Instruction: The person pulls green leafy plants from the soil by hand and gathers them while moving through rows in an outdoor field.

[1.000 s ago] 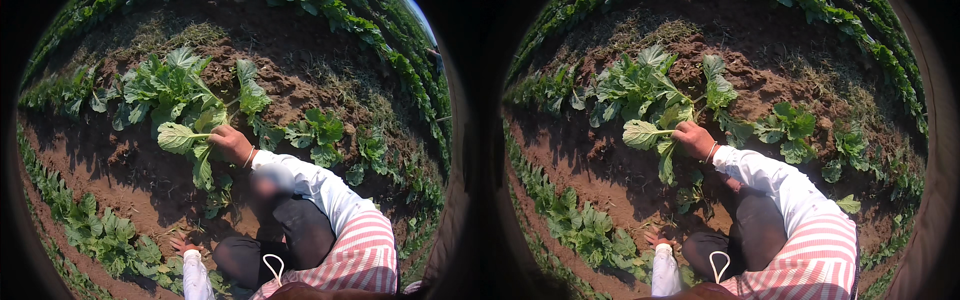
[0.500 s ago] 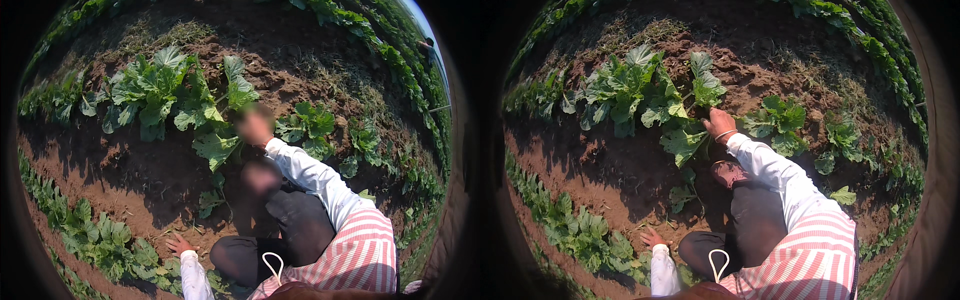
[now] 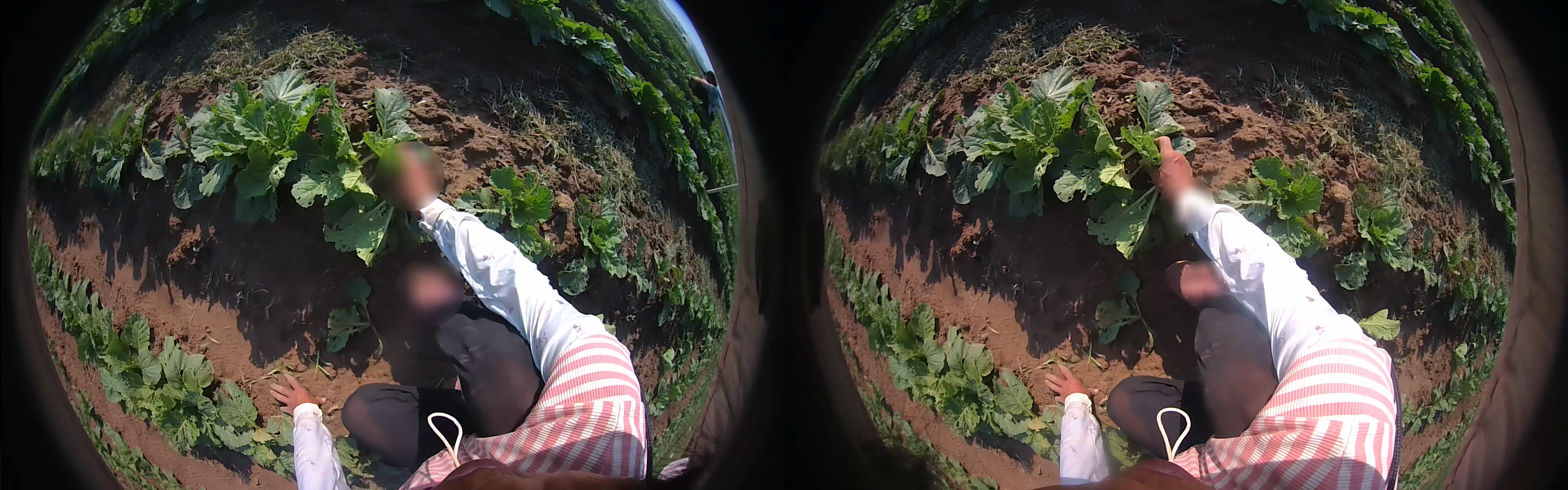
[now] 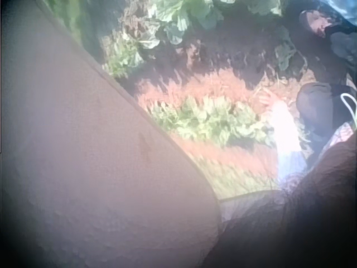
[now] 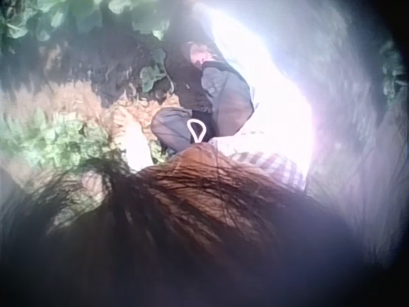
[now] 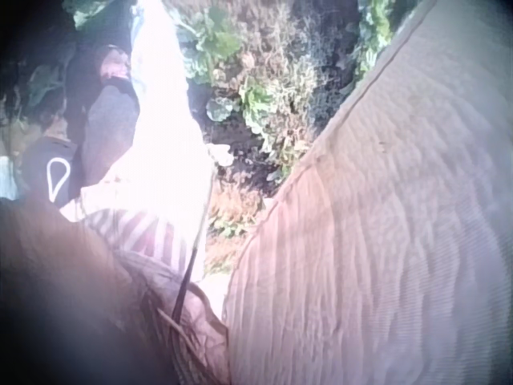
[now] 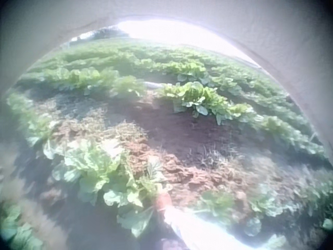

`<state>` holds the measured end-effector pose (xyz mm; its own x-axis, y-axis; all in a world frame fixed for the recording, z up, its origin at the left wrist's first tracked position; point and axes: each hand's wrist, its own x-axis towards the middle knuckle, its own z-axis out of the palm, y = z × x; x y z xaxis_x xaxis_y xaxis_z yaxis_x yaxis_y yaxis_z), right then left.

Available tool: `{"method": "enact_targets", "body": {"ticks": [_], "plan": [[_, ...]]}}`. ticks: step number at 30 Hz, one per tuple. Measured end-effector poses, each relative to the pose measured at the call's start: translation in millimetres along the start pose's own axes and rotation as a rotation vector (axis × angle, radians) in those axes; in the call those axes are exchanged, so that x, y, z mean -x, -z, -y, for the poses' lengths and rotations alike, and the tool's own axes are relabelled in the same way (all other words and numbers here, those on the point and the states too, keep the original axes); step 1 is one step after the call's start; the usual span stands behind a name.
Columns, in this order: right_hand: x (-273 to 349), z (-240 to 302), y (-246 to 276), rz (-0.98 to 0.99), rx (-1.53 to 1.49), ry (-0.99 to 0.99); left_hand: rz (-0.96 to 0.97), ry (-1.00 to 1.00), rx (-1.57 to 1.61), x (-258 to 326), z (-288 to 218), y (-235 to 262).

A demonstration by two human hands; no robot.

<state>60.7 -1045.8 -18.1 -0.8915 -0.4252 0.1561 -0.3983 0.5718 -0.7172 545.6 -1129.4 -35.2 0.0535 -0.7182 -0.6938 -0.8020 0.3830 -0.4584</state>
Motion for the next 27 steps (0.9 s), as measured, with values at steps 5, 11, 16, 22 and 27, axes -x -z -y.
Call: {"method": "enact_targets", "body": {"ticks": [5, 11, 16, 22, 27], "plan": [[39.5, -9.9, -10.3, 0.123, 0.156, 0.301, 0.000, -0.018, 0.046, 0.5, 1.7, 0.6], [21.3, 24.0, -38.7, 0.252, 0.412, 0.122, 0.008, -0.018, 0.024, 2.1, 2.1, 2.4], [-16.2, 39.2, -40.1, 0.462, 0.356, 0.099, -0.002, -0.008, 0.032, 3.4, 1.3, 3.4], [11.5, 55.4, -19.3, 0.204, -0.251, 0.276, -0.051, 0.005, -0.005, -2.4, 0.6, -3.3], [67.9, 119.4, 1.5, 0.780, -0.485, 0.530, 0.021, 0.014, 0.023, -14.7, 3.6, -20.0]]}}
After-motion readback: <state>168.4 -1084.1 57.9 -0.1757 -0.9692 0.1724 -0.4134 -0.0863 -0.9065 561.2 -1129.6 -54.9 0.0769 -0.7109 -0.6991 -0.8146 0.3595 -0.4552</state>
